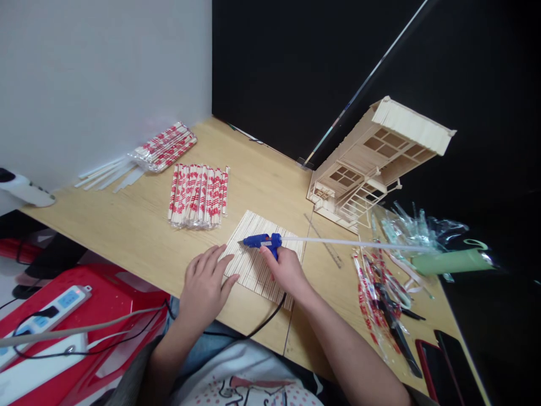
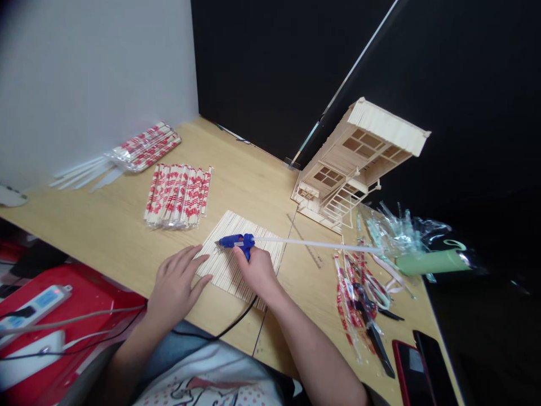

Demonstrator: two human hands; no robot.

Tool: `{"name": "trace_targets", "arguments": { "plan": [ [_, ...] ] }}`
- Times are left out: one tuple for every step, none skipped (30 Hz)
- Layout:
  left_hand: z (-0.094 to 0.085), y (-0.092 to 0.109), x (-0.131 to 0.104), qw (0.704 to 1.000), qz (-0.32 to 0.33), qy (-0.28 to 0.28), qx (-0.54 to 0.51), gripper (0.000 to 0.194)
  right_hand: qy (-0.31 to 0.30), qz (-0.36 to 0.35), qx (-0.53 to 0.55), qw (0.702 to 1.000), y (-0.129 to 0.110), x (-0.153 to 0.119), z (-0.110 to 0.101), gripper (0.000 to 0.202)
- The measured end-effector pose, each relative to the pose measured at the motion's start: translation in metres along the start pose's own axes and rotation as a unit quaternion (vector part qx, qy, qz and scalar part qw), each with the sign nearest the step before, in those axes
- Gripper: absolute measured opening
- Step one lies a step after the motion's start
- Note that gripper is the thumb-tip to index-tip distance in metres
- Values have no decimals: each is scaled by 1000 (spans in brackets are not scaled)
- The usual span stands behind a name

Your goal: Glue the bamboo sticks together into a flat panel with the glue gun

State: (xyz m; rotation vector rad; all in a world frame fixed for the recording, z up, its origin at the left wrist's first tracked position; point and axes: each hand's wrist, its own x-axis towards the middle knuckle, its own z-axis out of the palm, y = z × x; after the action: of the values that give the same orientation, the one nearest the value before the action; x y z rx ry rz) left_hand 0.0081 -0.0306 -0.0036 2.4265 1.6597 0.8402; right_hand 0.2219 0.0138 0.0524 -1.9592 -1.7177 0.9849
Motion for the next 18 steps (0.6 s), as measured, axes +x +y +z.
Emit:
{"name": "trace_targets", "arguments": {
  "plan": [
    [0,0,0,1000,0,1,0,33,-3,6,-3,1000,0,-1,-1,48],
    [0,0,0,1000,0,1,0,33,-7,12,-6,1000,-1,-1,-1,49],
    [0,0,0,1000,0,1,0,33,-11,17,-7,1000,-1,-2,-2,49],
    [0,0,0,1000,0,0,1,33,-12,24,-7,1000,0,-3,-2,50],
    [0,0,0,1000,0,-2,2,33,-12,29,-6,999,0,-3,-3,50],
    [0,0,0,1000,1,-4,3,33,-10,31,-4,999,1,-4,-3,50],
    [0,-1,0,1000,1,-4,4,33,-8,33,-1,999,3,-5,-3,50],
    [1,-1,0,1000,1,-3,5,33,-6,34,4,999,5,-5,-3,50],
    [1,-1,0,1000,1,-1,6,33,-6,35,13,999,7,-5,-2,50],
    [2,-1,-1,1000,1,1,7,33,-6,36,26,999,9,-6,-1,49],
    [2,-1,-1,1000,1,3,7,32,-5,38,41,998,11,-6,0,49],
    [2,-1,-1,1000,1,5,8,32,-4,41,58,997,12,-7,1,49],
    [2,-1,-1,1000,2,6,8,32,-3,44,75,996,13,-8,2,49],
    [2,-1,-1,1000,3,8,9,32,-1,44,89,995,14,-8,2,48],
    [2,-1,0,1000,5,9,10,32,-1,43,100,994,15,-8,3,48],
    [2,-1,0,1000,7,10,11,32,-1,42,107,993,15,-9,3,48],
    [2,-1,0,1000,8,9,12,33,-1,40,109,993,15,-9,3,48],
    [1,-1,0,1000,9,8,12,33,2,37,105,994,15,-8,3,48]
  ]
}}
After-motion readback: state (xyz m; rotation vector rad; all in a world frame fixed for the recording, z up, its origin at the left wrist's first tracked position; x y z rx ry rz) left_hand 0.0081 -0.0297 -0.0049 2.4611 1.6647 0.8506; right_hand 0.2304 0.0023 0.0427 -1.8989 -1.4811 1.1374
